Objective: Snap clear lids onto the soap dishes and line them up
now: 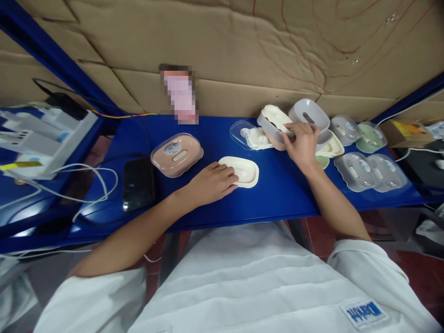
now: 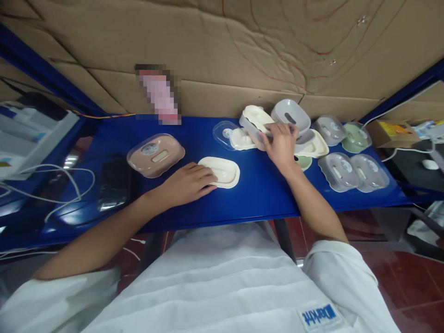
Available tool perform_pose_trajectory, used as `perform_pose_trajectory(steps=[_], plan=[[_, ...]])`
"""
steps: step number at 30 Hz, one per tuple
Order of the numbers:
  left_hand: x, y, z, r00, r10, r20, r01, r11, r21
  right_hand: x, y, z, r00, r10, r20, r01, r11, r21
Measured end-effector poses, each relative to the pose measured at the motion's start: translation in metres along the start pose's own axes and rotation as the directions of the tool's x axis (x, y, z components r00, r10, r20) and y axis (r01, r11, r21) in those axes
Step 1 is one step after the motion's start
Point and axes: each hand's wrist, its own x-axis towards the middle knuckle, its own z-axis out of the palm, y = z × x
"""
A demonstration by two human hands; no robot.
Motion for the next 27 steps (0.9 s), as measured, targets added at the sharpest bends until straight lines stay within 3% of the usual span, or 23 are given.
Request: perform_pose_trajectory(steps=[5, 10, 14, 18, 20, 23, 27], plan=[[-0.001, -0.005, -0.003, 0.998, -0.052, 0.022, 0.052, 0.999, -0.003, -0.01, -0.017, -0.003, 0.99, -0.141, 0.026, 0.139, 0.987, 0.084], [-0.002, -0.008, -0.003, 0.997, -0.078, 0.014, 0.077, 0.997, 0.028, -0.006, -0.016, -0.005, 0.995, -0.1, -0.008, 0.099, 0.97, 0.224], [-0.002, -0.008, -0.001, 0.996, -0.093, 0.009, 0.093, 0.994, 0.053, 0.0, -0.01, -0.004, 0.988, -0.096, -0.124, 0.12, 0.972, 0.2], [0.0, -0.013, 0.0, 0.984, -0.18, 0.008, 0.178, 0.978, 0.11, -0.006, -0.022, -0.013, 0.969, -0.214, -0.122, 0.234, 0.953, 0.192], [0.0, -0.017, 0.001, 0.968, -0.251, 0.001, 0.249, 0.961, 0.123, -0.014, -0.034, -0.022, 0.935, -0.346, -0.076, 0.354, 0.903, 0.243], [-0.001, -0.023, 0.004, 0.941, -0.339, -0.004, 0.338, 0.936, 0.093, -0.032, -0.055, -0.036, 0.823, -0.568, -0.014, 0.532, 0.761, 0.371], [-0.001, -0.028, 0.006, 0.92, -0.392, -0.025, 0.392, 0.92, -0.005, -0.052, -0.075, -0.037, 0.685, -0.724, 0.085, 0.621, 0.64, 0.453]])
